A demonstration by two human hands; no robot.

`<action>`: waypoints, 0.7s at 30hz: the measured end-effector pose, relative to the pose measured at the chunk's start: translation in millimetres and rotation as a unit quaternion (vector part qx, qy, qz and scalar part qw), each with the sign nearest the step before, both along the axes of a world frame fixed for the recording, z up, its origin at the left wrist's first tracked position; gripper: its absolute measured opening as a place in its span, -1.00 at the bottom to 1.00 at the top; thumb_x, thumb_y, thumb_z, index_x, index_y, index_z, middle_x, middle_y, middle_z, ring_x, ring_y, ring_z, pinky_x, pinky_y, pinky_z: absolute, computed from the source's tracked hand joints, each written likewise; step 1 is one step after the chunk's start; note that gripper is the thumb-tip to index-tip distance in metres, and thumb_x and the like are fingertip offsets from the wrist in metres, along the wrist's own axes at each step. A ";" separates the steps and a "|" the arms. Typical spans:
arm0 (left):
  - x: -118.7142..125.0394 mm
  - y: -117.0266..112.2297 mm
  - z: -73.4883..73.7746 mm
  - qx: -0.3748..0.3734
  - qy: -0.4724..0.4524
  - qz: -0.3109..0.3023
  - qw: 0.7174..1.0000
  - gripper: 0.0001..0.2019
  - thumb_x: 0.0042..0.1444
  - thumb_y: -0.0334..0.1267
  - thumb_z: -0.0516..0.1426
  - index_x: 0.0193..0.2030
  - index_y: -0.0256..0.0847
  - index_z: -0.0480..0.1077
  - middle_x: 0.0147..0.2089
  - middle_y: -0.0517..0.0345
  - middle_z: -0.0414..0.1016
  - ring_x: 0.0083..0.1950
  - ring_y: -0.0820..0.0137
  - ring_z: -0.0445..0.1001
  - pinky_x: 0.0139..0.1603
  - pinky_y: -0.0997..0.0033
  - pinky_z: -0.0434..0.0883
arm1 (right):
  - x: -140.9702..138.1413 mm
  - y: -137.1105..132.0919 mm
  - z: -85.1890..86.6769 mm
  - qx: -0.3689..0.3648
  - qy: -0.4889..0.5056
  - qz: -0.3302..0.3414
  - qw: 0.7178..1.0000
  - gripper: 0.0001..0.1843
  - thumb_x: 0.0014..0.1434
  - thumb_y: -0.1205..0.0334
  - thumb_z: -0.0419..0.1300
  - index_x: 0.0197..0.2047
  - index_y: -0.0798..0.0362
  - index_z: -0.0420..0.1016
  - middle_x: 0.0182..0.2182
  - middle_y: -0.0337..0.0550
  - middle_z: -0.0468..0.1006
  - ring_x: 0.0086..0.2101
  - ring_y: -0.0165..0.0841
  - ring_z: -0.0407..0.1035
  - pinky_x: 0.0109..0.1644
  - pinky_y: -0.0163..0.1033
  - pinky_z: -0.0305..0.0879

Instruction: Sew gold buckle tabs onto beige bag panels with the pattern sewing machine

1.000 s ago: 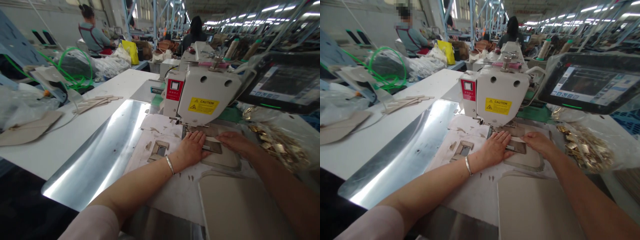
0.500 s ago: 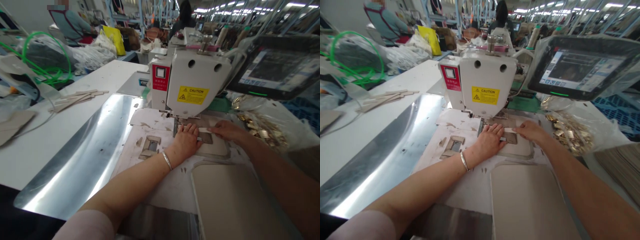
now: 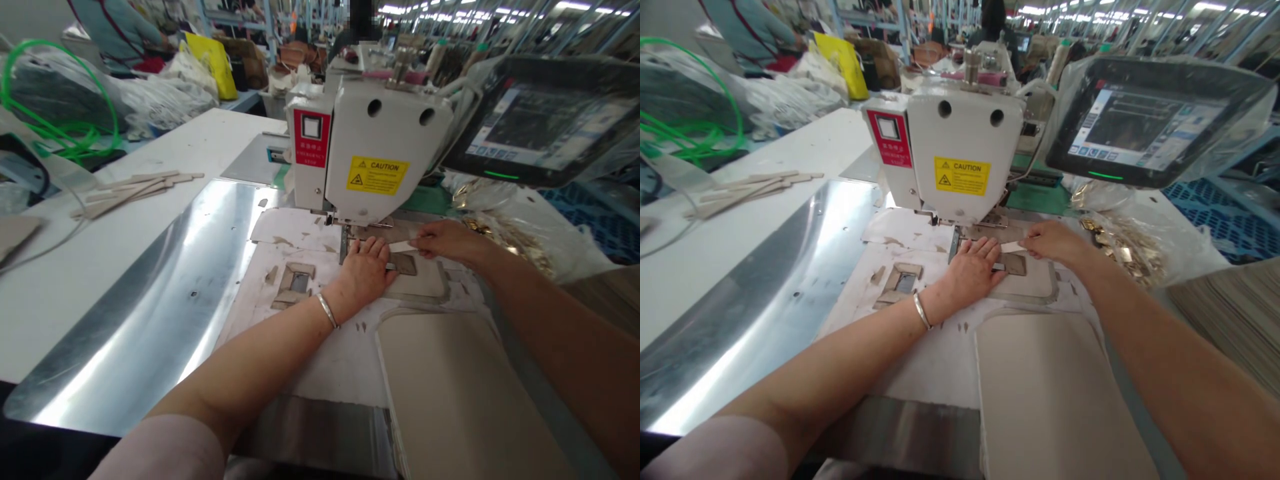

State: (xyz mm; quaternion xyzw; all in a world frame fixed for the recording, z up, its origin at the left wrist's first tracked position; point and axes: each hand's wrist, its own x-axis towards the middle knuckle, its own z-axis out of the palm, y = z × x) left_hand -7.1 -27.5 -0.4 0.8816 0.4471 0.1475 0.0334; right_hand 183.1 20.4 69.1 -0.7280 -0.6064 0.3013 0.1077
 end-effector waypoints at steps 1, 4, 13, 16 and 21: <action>0.0 -0.1 0.3 0.000 0.001 -0.001 1.000 -0.44 0.39 -0.03 -0.01 0.36 -0.41 0.21 0.44 -0.14 0.19 0.45 0.10 0.14 0.42 -0.07 0.11 | -0.4 -1.2 1.4 -0.007 0.054 -0.020 0.998 -0.74 0.23 0.42 0.26 -0.48 0.14 0.37 -0.61 -0.26 0.42 -0.55 -0.51 0.32 -0.42 -0.44 0.28; 0.1 -0.3 0.5 0.000 0.001 0.001 1.000 -0.45 0.39 -0.04 -0.02 0.36 -0.40 0.21 0.44 -0.14 0.19 0.45 0.10 0.14 0.43 -0.06 0.10 | 0.1 -6.0 -0.5 -0.049 0.227 -0.107 0.967 -0.76 0.23 0.54 0.21 -0.45 0.17 0.37 -0.55 -0.22 0.46 -0.50 -0.51 0.37 -0.34 -0.43 0.42; -0.4 -0.2 1.8 -0.006 0.004 0.003 1.000 -0.43 0.38 -0.05 0.01 0.37 -0.42 0.20 0.45 -0.11 0.17 0.46 0.11 0.12 0.44 -0.06 0.10 | 2.0 -12.7 -14.0 -0.054 0.335 -0.189 0.921 -0.68 0.24 0.60 0.18 -0.52 0.18 0.36 -0.61 -0.25 0.41 -0.61 -0.54 0.31 -0.50 -0.48 0.39; 0.5 -0.6 1.2 -0.004 0.005 0.003 1.000 -0.43 0.38 -0.05 0.00 0.37 -0.41 0.20 0.45 -0.12 0.17 0.46 0.10 0.12 0.44 -0.06 0.10 | 1.5 -12.6 -13.8 -0.050 0.321 -0.186 0.927 -0.70 0.23 0.61 0.19 -0.51 0.19 0.37 -0.61 -0.24 0.41 -0.61 -0.54 0.31 -0.50 -0.48 0.38; -0.1 -0.9 0.0 0.006 0.012 0.004 1.000 -0.45 0.39 -0.04 -0.02 0.37 -0.40 0.20 0.45 -0.11 0.18 0.46 0.10 0.13 0.43 -0.04 0.10 | 2.1 -10.0 -20.2 -0.040 0.279 -0.185 0.942 -0.67 0.20 0.57 0.26 -0.53 0.14 0.32 -0.63 -0.25 0.39 -0.61 -0.54 0.30 -0.49 -0.48 0.36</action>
